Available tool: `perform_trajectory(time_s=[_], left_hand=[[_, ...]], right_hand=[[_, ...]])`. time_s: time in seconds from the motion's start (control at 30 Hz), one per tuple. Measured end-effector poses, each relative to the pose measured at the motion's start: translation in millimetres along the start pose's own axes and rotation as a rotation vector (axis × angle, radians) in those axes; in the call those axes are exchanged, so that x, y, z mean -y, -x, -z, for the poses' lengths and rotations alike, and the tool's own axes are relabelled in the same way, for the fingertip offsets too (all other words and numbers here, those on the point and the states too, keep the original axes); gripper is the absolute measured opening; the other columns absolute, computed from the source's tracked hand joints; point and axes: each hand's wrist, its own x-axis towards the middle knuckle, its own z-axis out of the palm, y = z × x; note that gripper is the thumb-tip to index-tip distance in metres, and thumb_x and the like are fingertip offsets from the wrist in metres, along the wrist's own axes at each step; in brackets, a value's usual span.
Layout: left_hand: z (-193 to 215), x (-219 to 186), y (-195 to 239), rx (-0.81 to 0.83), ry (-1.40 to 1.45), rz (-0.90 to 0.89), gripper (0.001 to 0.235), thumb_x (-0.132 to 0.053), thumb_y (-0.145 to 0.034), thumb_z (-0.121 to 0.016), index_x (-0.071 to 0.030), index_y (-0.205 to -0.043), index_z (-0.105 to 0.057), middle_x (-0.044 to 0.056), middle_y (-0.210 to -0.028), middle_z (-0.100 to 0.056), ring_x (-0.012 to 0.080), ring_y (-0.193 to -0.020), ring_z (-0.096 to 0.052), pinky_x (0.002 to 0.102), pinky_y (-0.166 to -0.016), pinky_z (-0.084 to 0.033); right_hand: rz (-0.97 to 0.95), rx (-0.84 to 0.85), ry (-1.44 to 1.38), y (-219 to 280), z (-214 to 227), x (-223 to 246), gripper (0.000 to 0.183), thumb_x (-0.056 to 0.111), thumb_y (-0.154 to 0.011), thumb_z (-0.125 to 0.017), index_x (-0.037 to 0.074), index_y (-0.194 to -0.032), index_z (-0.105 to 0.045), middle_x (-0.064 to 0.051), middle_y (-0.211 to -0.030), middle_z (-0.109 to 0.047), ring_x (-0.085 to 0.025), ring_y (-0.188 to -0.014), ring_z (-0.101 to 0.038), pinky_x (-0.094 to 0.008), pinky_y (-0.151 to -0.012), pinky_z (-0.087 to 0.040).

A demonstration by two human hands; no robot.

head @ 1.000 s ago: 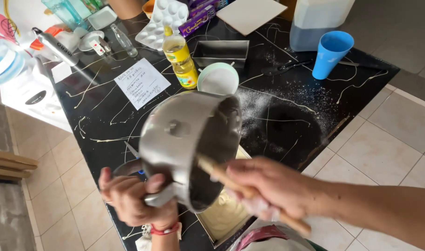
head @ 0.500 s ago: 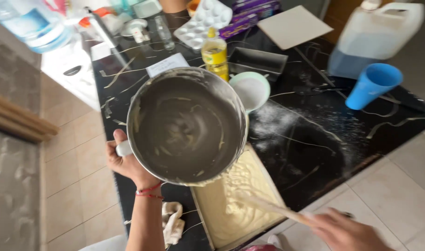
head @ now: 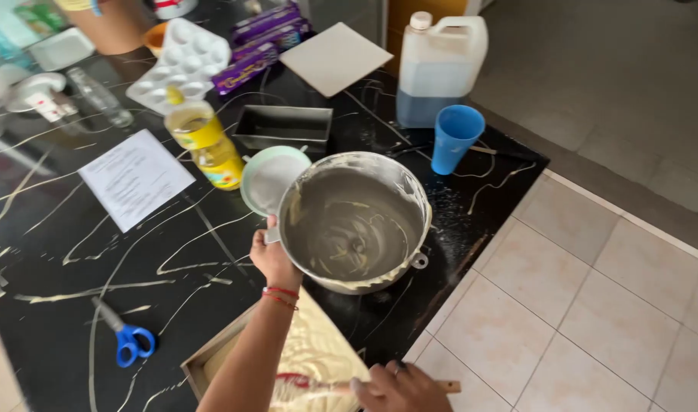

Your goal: Pouring and leveling cake batter into a square baking pan using a spatula and a wooden spoon.

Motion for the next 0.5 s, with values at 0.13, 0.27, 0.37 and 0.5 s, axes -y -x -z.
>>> perform_trajectory(time_s=[0.13,0.27,0.37,0.5], left_hand=[[-36.5,8.7,18.4,-0.044,-0.294,0.131,0.021,-0.004,-0.088,-0.063,-0.006,-0.108,-0.068,0.003,-0.078,-0.071,0.0098,-0.065,-0.061,0.027,-0.057,-0.049],[-23.0,74.7,-10.5,0.065,-0.394,0.101,0.047,0.011,-0.080,-0.050,-0.004,-0.122,-0.065,0.008,-0.087,-0.065,0.0118,-0.064,-0.055,0.028,-0.054,-0.044],[-27.5,87.2,-20.5,0.139,-0.327,-0.077,0.025,0.006,-0.088,-0.058,0.006,-0.110,-0.071,0.008,-0.095,-0.071,0.0090,-0.082,-0.062,0.026,-0.068,-0.050],[-13.0,74.4,-30.4,0.198,-0.530,0.005,0.028,0.002,-0.087,-0.056,0.001,-0.112,-0.068,0.007,-0.092,-0.073,0.0147,-0.084,-0.065,0.029,-0.073,-0.052]], right_hand=[[-0.029,-0.058,0.025,-11.2,18.0,1.4,0.035,0.021,-0.083,-0.063,0.021,-0.118,-0.068,-0.012,-0.099,-0.061,-0.024,-0.074,-0.066,-0.038,-0.060,-0.058],[-0.047,0.105,-0.054,-30.6,52.3,-7.8,0.043,0.018,-0.080,-0.062,0.016,-0.122,-0.066,-0.011,-0.104,-0.060,-0.026,-0.078,-0.065,-0.040,-0.069,-0.058],[-0.022,0.170,-0.033,-40.6,54.1,-17.1,0.038,0.017,-0.088,-0.063,0.011,-0.125,-0.065,-0.008,-0.102,-0.057,-0.024,-0.084,-0.066,-0.038,-0.067,-0.054],[0.073,0.237,-0.098,-53.8,53.4,-29.4,0.041,0.017,-0.083,-0.065,0.008,-0.123,-0.064,-0.008,-0.099,-0.057,-0.025,-0.082,-0.063,-0.038,-0.065,-0.053]])
